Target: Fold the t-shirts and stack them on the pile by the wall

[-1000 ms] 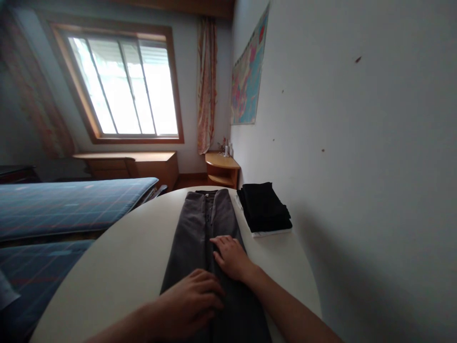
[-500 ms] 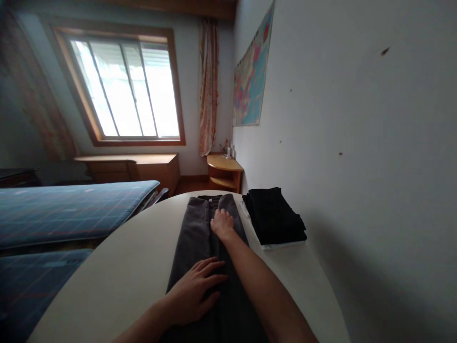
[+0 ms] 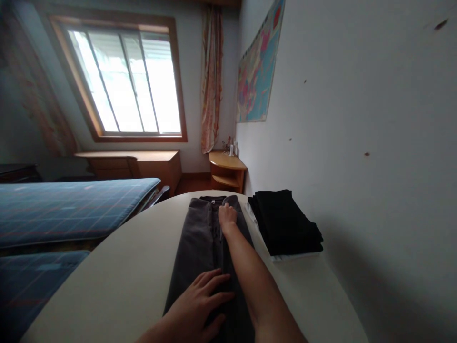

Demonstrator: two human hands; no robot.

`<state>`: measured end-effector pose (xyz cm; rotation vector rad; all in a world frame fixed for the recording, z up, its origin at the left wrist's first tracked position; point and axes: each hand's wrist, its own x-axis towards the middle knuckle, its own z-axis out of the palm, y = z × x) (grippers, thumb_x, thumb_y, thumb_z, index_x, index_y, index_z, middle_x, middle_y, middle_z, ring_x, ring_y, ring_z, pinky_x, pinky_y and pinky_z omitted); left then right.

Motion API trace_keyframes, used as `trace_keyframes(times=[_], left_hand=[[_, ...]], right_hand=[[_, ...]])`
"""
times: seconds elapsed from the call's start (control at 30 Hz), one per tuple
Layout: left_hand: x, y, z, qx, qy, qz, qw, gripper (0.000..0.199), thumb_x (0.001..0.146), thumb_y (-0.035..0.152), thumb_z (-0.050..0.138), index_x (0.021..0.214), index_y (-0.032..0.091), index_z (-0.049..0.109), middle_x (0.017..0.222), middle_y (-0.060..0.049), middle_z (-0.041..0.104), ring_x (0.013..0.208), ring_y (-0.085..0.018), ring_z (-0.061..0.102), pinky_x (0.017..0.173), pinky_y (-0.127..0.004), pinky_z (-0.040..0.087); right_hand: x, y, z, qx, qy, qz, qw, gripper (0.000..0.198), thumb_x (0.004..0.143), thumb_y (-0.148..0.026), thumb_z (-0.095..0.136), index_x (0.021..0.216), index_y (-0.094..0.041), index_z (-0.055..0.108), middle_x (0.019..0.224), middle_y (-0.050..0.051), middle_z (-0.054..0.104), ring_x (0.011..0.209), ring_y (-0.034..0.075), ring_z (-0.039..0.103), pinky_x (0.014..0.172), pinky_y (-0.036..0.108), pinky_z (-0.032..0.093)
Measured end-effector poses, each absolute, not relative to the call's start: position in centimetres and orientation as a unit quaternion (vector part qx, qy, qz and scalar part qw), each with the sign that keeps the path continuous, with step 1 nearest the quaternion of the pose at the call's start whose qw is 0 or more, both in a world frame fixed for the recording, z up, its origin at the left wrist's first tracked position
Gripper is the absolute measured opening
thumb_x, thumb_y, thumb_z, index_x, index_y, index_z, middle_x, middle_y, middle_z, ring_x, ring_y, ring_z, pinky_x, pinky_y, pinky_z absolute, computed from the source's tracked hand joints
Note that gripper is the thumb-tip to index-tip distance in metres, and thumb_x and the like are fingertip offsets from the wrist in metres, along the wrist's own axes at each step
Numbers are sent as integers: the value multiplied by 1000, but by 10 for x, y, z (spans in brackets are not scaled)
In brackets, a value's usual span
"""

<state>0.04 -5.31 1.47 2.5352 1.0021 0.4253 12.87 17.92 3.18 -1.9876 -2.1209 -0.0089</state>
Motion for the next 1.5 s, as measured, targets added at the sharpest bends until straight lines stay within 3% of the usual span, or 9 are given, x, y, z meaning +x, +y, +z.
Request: trace_keyframes(times=[0.23,0.37,0.53,0.67,0.8,0.93,1.1,1.3,1.5], left_hand=[[0,-51,7,907,350,159,174,49,91,44,59,139,37,52,157,0,40,145,-30,33,119,-49,32],[0,-49,3,912,345,158,157,50,90,45,60,139,37,52,156,0,41,145,-32,31,119,-54,28],[0,-45,-3,916,341,151,150,52,91,48,58,141,39,49,157,1,39,146,-32,29,120,-58,25],[0,-43,-6,918,334,146,154,52,92,51,54,142,40,47,158,0,38,147,-32,28,119,-58,25],[-1,-42,-7,922,329,140,150,53,93,51,53,144,40,45,158,0,36,150,-35,20,119,-62,21],[0,-41,-6,925,322,126,159,54,94,54,51,145,40,43,161,1,32,150,-37,17,117,-67,18],[-1,-39,-9,927,314,123,163,55,95,53,52,147,39,41,162,-1,30,149,-37,20,117,-67,21],[-2,-34,-25,938,300,133,109,55,96,53,53,147,38,41,160,-4,35,147,-35,27,117,-62,26],[1,-30,-40,946,294,132,41,40,101,37,49,141,38,47,159,-3,37,146,-31,33,116,-56,33]], right_hand=[[130,193,27,-655,-740,8,152,41,100,-25,40,135,-25,59,128,13,61,110,23,62,91,32,47],[124,193,20,-647,-745,31,156,32,97,-33,50,119,-23,71,127,12,60,116,26,55,94,34,45],[102,197,15,-672,-715,63,182,39,95,-53,50,110,-26,74,139,11,52,125,30,46,98,42,41],[90,203,13,-694,-688,74,200,33,95,-45,52,117,-27,69,144,10,48,128,30,43,100,43,39],[89,202,13,-698,-681,70,210,34,98,-36,46,126,-24,62,136,12,55,127,30,44,99,45,39],[88,195,17,-652,-725,58,213,42,97,-32,47,139,-25,51,144,12,49,134,29,38,109,49,29],[78,192,22,-511,-840,84,160,45,100,-45,41,142,-34,50,150,1,48,140,20,36,116,38,22],[58,204,14,-459,-876,130,65,60,97,-59,35,149,-32,43,160,3,35,148,32,24,118,59,9],[51,228,12,-466,-872,140,60,71,94,-68,36,153,-30,37,164,4,25,150,36,15,118,60,10]])
